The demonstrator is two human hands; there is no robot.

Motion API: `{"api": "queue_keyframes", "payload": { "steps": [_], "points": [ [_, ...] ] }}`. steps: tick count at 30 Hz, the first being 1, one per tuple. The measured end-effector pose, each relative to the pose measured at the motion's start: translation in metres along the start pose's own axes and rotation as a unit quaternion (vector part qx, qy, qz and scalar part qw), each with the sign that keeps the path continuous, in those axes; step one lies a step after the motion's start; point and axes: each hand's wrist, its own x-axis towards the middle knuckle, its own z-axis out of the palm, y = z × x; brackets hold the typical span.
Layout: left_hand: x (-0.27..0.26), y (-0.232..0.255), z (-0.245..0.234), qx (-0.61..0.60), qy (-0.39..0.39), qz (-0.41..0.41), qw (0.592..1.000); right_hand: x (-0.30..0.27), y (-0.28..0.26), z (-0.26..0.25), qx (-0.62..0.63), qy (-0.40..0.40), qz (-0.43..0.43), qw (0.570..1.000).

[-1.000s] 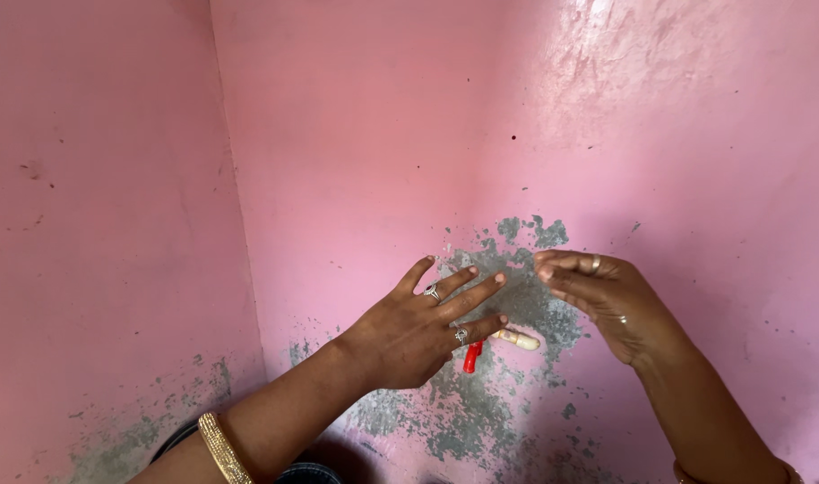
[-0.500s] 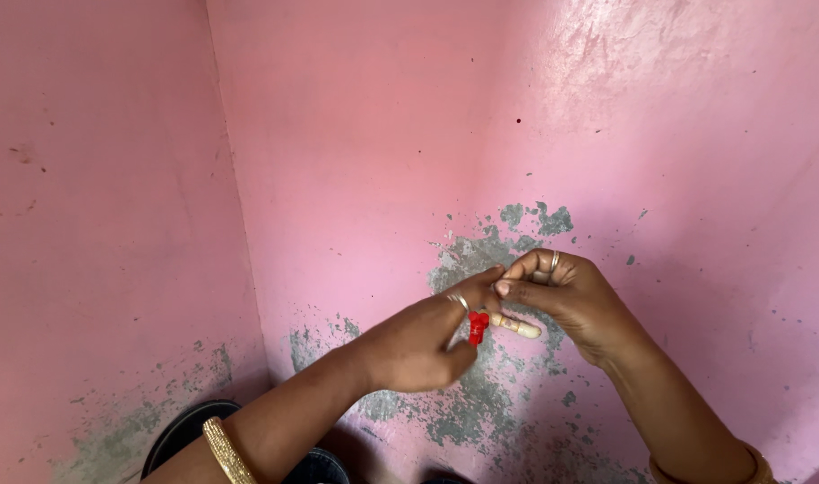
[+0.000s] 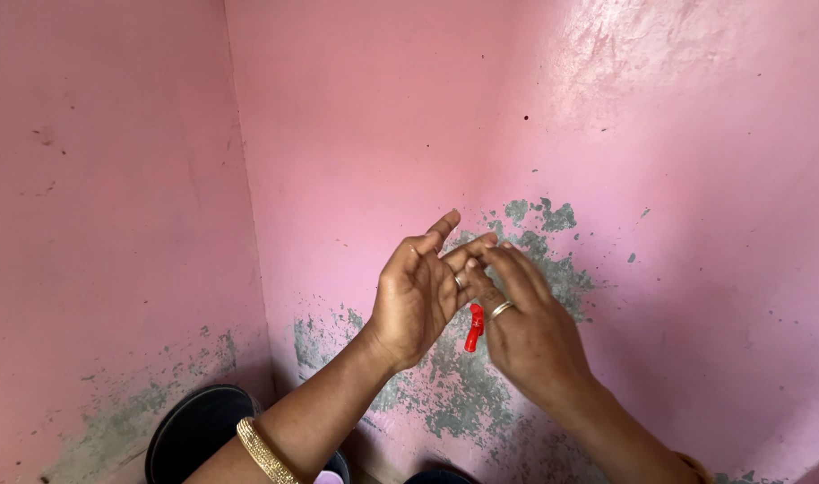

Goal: The person gathers small pieces of soap from the floor and places them into a blue plastic soap tray. The person then picks up a green plastic lid, wipes it with a cloth, and places it into the tray. Finally, the person picks up the tray and places it on a ledge.

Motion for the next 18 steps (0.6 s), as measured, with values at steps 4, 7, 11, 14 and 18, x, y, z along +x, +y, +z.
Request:
{"api": "queue_keyframes", "payload": {
  "steps": [4, 7, 11, 14, 18],
  "points": [
    [-0.006, -0.003, -0.004, -0.008, 0.011, -0.002, 1.0, 0.007, 0.003, 0.007, -0.049, -0.024, 0.028, 0.998],
    [-0.007, -0.009, -0.004, 0.007, 0.032, -0.002, 0.999, 0.006, -0.006, 0.01, 0.01, -0.031, 0.052, 0.998],
    [-0.009, -0.013, -0.008, 0.049, 0.077, -0.01, 0.996, -0.003, -0.027, 0.016, 0.036, -0.002, -0.028, 0.999],
    [-0.009, -0.012, -0.012, 0.052, 0.036, 0.003, 0.998, 0.001, -0.019, 0.014, 0.023, 0.015, -0.022, 0.999],
    [-0.005, -0.01, -0.012, 0.09, 0.113, -0.042, 0.989, -0.002, -0.014, 0.017, 0.069, 0.072, -0.02, 0.995]
  ]
}}
